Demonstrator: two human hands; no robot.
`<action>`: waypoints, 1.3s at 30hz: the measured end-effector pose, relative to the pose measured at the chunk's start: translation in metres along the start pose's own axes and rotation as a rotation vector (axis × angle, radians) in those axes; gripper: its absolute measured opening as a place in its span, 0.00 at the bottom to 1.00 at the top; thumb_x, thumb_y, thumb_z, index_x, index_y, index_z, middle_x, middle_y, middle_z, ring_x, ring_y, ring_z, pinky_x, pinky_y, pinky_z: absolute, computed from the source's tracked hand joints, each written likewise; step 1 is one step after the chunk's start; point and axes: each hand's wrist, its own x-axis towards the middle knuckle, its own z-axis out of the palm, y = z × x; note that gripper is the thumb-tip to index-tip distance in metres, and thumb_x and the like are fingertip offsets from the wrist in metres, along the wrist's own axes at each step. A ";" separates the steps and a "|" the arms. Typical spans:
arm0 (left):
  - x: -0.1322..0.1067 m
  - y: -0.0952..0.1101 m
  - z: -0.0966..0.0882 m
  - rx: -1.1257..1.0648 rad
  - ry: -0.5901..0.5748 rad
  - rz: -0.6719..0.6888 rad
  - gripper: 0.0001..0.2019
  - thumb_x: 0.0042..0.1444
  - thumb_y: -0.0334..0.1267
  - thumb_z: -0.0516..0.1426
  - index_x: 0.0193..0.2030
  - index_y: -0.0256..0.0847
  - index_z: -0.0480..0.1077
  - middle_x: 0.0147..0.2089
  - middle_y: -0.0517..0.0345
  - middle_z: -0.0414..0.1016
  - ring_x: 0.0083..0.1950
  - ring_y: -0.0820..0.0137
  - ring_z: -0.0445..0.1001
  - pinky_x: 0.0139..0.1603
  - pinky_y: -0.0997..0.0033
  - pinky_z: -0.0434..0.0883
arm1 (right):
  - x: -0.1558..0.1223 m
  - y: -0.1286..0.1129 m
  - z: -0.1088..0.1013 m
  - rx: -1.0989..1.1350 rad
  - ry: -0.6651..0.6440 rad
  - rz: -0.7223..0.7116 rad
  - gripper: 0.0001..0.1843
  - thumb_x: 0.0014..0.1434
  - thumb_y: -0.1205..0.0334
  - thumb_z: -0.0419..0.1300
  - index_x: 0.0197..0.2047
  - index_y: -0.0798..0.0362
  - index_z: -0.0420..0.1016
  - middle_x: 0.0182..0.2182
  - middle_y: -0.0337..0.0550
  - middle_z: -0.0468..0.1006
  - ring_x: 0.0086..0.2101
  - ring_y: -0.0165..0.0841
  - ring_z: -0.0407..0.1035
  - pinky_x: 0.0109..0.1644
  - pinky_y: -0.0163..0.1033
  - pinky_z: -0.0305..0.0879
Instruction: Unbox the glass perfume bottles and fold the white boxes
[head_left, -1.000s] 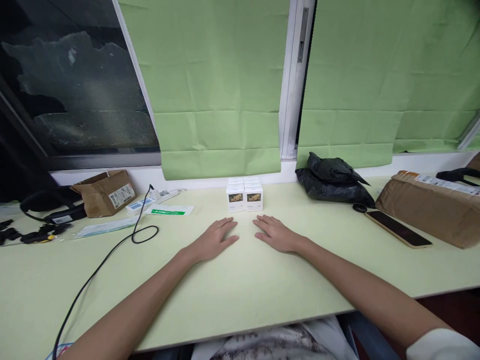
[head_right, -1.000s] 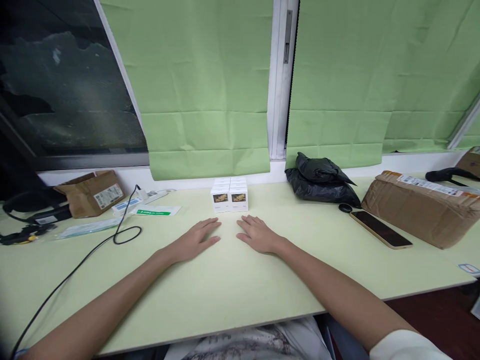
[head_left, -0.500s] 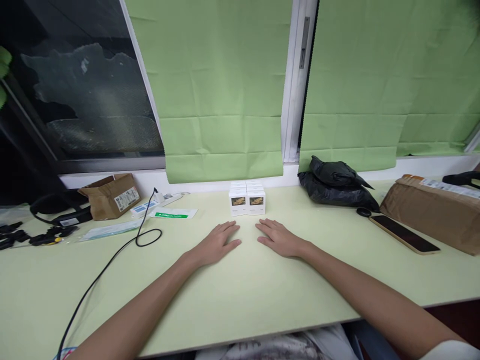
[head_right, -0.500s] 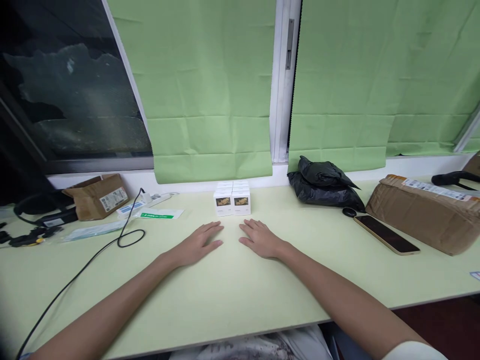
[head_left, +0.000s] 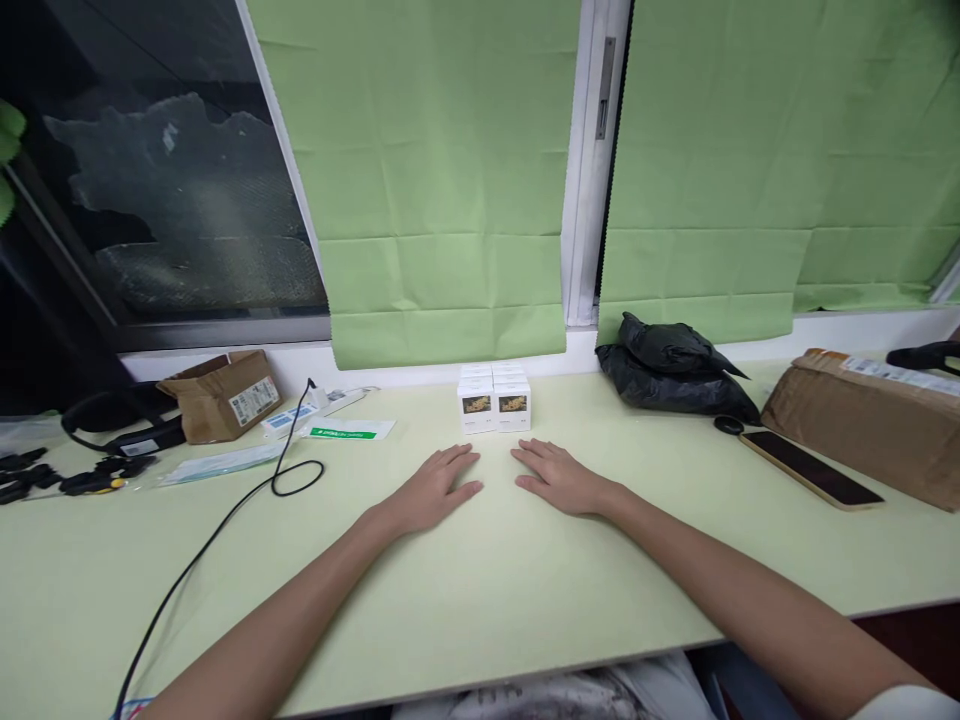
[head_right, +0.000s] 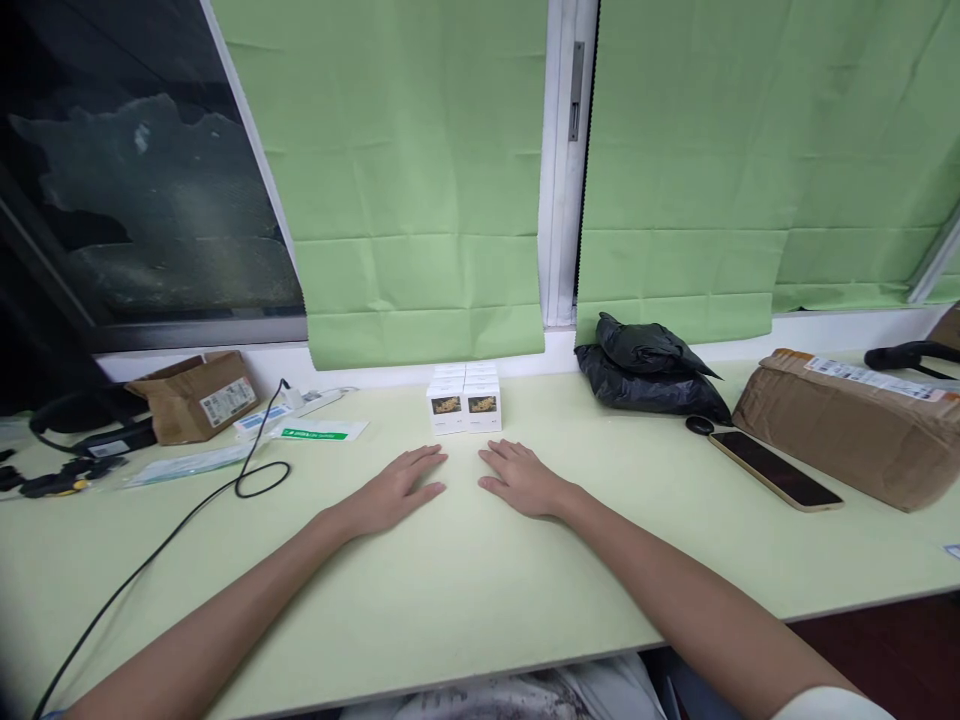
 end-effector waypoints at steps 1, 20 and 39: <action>0.000 0.000 0.000 0.002 -0.001 0.001 0.33 0.69 0.63 0.47 0.74 0.50 0.62 0.78 0.54 0.55 0.78 0.53 0.55 0.76 0.51 0.54 | 0.000 0.000 0.000 -0.004 -0.003 -0.001 0.41 0.71 0.33 0.41 0.77 0.49 0.54 0.77 0.51 0.49 0.74 0.48 0.43 0.76 0.55 0.40; 0.002 0.002 -0.001 -0.003 -0.028 -0.028 0.33 0.69 0.63 0.47 0.74 0.50 0.61 0.79 0.53 0.54 0.78 0.53 0.54 0.75 0.52 0.55 | 0.020 0.025 0.002 0.318 0.426 0.133 0.17 0.68 0.50 0.57 0.50 0.50 0.80 0.60 0.52 0.74 0.59 0.44 0.69 0.66 0.51 0.62; 0.003 0.005 -0.001 -0.018 -0.019 -0.019 0.32 0.70 0.61 0.48 0.74 0.50 0.61 0.78 0.51 0.56 0.77 0.52 0.55 0.75 0.47 0.55 | 0.029 0.033 -0.001 0.660 0.395 0.090 0.22 0.64 0.45 0.62 0.59 0.39 0.79 0.73 0.44 0.55 0.73 0.45 0.46 0.74 0.54 0.49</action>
